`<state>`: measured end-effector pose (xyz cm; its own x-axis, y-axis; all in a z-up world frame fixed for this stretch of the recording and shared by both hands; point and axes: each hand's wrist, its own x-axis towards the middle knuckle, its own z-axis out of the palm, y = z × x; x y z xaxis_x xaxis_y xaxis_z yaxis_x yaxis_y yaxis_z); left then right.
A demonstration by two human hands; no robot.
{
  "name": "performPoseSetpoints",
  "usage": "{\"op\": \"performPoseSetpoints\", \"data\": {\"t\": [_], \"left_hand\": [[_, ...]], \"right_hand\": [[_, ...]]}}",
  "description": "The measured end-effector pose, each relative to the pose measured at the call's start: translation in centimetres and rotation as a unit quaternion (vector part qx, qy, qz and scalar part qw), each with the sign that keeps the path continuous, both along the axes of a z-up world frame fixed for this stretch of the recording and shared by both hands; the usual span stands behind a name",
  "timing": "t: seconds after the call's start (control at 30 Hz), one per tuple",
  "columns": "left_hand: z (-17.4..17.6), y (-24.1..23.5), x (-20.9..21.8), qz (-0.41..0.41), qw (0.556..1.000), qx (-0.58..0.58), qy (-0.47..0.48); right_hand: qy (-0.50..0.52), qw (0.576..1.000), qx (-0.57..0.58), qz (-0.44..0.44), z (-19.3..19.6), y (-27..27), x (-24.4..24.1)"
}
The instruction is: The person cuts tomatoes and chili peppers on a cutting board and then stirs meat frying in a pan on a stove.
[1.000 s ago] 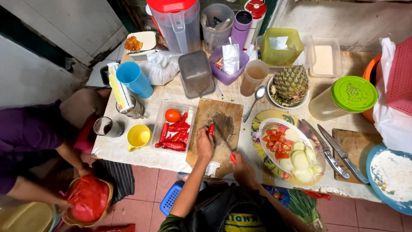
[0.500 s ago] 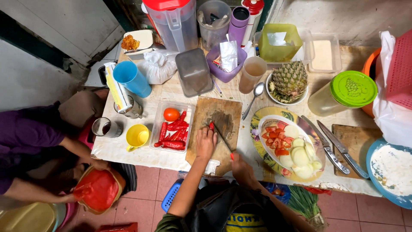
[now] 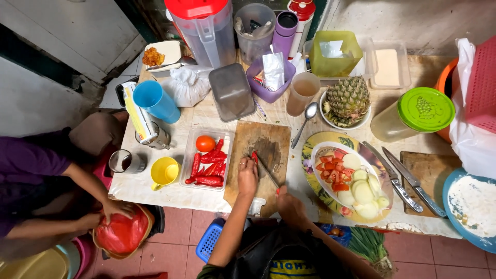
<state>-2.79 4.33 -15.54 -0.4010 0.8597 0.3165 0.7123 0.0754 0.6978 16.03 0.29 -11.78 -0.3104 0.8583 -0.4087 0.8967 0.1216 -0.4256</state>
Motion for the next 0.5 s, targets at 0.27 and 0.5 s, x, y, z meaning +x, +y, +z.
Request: {"op": "performPoseSetpoints", "data": {"t": [0.27,0.5], "left_hand": [[1.4,0.1,-0.1,-0.012,0.999,-0.02,0.027],[1.0,0.4,-0.2,-0.021,0.999,-0.027,0.039]], "right_hand": [[0.036,0.999,0.012,0.019,-2.5,1.2,0.8],[0.017,0.999,0.037,0.018,0.2,0.3,1.0]]}}
